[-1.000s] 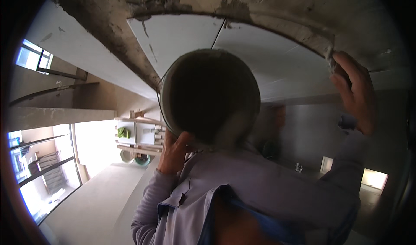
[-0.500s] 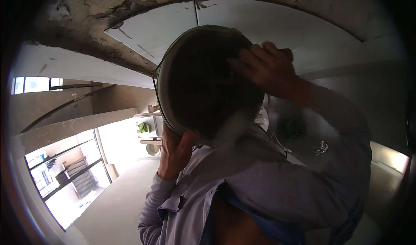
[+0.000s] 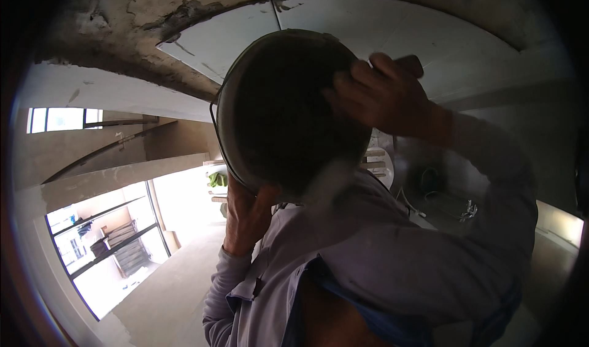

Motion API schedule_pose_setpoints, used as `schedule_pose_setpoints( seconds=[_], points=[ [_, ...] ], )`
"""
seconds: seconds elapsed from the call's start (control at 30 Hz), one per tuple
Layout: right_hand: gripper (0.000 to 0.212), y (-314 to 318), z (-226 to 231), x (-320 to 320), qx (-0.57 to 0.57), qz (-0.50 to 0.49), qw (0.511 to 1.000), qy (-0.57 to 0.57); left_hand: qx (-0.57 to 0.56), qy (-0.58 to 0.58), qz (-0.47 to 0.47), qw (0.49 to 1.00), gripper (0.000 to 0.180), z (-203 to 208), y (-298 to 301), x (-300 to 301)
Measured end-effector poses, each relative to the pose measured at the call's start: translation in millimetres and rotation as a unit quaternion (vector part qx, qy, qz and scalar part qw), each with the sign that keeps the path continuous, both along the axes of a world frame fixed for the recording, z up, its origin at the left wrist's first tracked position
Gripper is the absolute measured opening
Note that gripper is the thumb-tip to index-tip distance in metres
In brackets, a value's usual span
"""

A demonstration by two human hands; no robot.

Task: The person scoops cement from a bucket onto a tile, spreads it with a trowel, and presses the tile onto the ceiling. They adjust the tile position and tap it with a wooden stick to secure it, then apply more cement to the edges.

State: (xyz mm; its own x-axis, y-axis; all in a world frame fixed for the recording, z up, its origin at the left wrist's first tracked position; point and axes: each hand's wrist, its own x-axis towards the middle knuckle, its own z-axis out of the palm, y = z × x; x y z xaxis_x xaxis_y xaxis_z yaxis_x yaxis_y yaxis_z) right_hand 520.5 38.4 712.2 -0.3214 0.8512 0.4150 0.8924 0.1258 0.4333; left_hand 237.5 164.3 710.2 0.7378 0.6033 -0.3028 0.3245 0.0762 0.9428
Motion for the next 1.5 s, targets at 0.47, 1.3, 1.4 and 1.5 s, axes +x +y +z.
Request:
schedule_pose_setpoints(
  seconds=[0.47, 1.3, 1.4, 1.5],
  points=[
    [0.032, -19.8, 11.8, -16.9, -0.122, -0.018, 0.989, 0.081, 0.179, 0.003, -0.064, 0.982, 0.054, -9.5, -1.7, -14.2],
    [0.014, -41.0, 19.3, -26.1, -0.227, -0.194, 0.952, 0.072, 0.222, 0.001, -0.07, 0.972, 0.062, 19.1, -16.9, 14.6],
    [0.009, -49.9, 4.7, -27.0, -0.201, -0.145, 0.96, 0.129, 0.238, 0.02, -0.067, 0.969, 0.06, 24.7, -22.2, 18.4],
    [0.02, -51.1, -0.6, -26.0, -0.223, -0.126, 0.948, 0.191, 0.229, 0.033, -0.071, 0.97, 0.059, 26.8, -24.2, 17.7]
  ],
)
